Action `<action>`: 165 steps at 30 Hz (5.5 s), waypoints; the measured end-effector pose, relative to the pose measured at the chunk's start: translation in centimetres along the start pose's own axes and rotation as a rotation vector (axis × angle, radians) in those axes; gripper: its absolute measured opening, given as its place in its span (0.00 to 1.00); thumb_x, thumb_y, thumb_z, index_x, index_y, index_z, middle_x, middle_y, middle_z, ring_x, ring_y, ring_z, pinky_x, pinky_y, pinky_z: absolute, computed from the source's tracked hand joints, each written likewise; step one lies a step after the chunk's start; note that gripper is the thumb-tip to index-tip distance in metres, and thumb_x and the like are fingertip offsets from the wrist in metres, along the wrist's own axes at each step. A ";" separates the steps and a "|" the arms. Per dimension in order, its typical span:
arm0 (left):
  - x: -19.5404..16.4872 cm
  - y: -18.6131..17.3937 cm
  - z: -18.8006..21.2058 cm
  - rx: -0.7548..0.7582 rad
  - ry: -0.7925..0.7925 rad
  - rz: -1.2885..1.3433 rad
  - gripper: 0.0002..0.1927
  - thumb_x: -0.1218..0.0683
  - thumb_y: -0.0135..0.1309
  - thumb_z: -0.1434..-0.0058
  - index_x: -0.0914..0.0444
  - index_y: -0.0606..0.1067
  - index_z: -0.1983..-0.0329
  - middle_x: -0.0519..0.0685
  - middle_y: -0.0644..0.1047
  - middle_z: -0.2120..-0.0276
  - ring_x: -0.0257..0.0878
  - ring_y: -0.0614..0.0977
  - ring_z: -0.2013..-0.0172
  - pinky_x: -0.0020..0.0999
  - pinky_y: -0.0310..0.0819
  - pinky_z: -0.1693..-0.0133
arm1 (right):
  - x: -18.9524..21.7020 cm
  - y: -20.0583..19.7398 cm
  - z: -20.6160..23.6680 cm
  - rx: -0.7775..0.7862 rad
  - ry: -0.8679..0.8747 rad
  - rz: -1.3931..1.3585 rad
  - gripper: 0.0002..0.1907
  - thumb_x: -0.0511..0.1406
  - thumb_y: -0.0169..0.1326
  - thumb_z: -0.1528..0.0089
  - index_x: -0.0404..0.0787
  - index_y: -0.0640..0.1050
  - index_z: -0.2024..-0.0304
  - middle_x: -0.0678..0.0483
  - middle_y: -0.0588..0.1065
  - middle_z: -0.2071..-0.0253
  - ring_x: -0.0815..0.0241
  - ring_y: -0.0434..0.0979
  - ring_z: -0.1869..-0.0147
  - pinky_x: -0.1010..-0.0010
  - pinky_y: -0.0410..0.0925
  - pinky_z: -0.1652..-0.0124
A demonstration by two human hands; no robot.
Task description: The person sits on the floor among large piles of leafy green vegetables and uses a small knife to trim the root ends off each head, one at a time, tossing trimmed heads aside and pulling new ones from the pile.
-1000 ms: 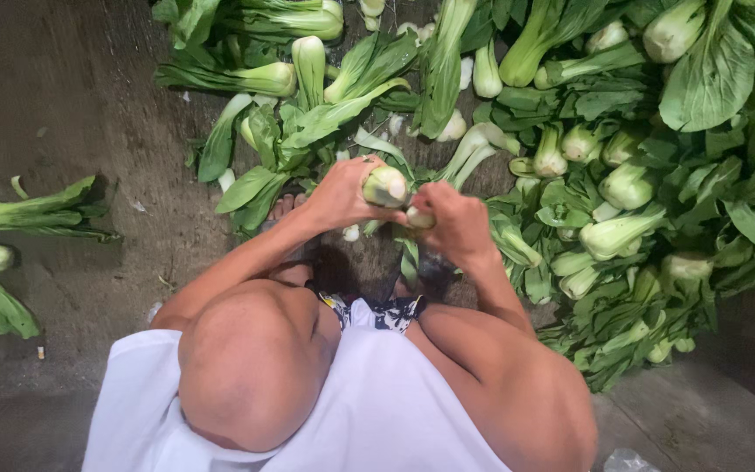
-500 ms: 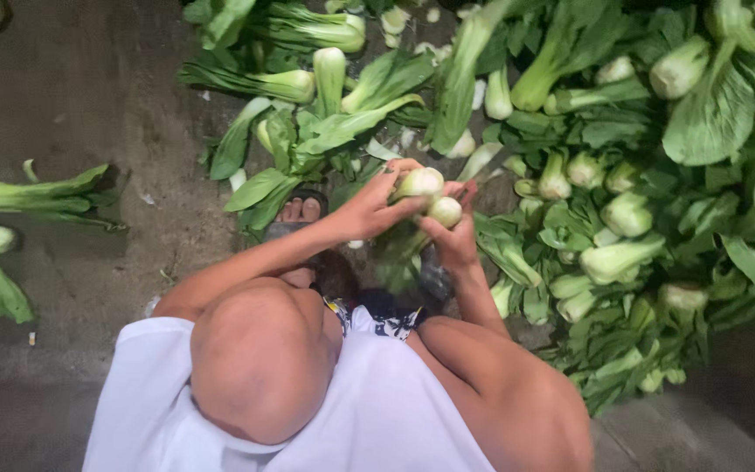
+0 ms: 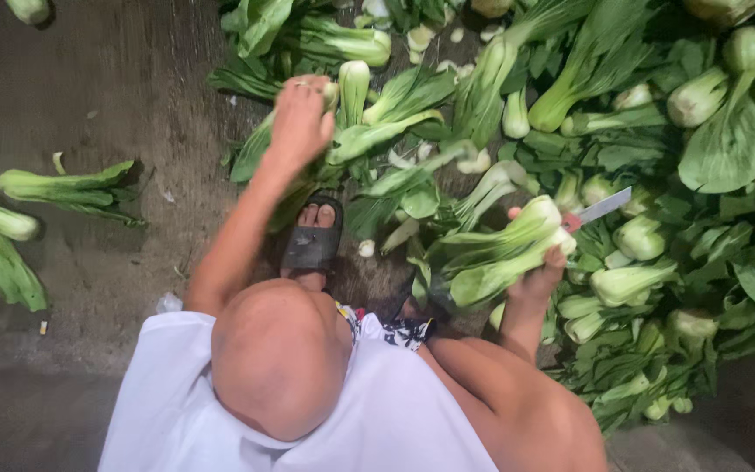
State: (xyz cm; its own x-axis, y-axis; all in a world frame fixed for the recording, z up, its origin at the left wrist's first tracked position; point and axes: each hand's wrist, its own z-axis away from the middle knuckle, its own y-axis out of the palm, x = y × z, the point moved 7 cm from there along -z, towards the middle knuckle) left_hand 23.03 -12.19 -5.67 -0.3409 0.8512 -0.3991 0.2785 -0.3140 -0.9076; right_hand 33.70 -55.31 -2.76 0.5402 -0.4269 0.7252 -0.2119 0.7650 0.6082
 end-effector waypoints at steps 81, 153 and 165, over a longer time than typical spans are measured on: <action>8.6 0.9 10.8 0.177 -0.829 0.256 0.35 0.33 0.47 0.27 0.68 0.83 0.68 0.66 0.80 0.70 0.58 0.83 0.66 0.49 0.75 0.58 | -7.5 6.7 0.4 -0.022 0.367 0.381 0.10 0.39 0.50 0.28 0.39 0.71 0.52 0.54 0.74 0.61 0.71 0.65 0.72 0.77 0.65 0.71; 1.5 4.2 12.8 0.161 -0.416 0.176 0.32 0.47 0.68 0.51 0.66 0.74 0.46 0.61 0.72 0.49 0.59 0.70 0.45 0.56 0.60 0.47 | -13.4 9.0 -1.6 0.356 0.181 1.009 0.15 0.41 0.63 0.36 0.38 0.77 0.53 0.59 0.76 0.65 0.71 0.73 0.64 0.75 0.69 0.63; -2.0 -1.8 11.0 0.118 -0.263 0.742 0.25 0.52 0.63 0.40 0.68 0.73 0.43 0.57 0.82 0.55 0.50 0.84 0.55 0.42 0.76 0.50 | -21.1 8.2 -0.6 0.413 0.084 1.273 0.28 0.50 0.71 0.44 0.35 0.77 0.58 0.54 0.76 0.67 0.64 0.75 0.65 0.70 0.69 0.62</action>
State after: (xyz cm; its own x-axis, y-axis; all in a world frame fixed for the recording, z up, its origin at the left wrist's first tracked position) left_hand 13.32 -17.95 -4.68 -0.3084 0.2800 -0.9091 0.4238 -0.8151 -0.3949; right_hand 21.06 -39.74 -13.31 -0.1703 0.5110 0.8425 -0.8218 0.3981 -0.4076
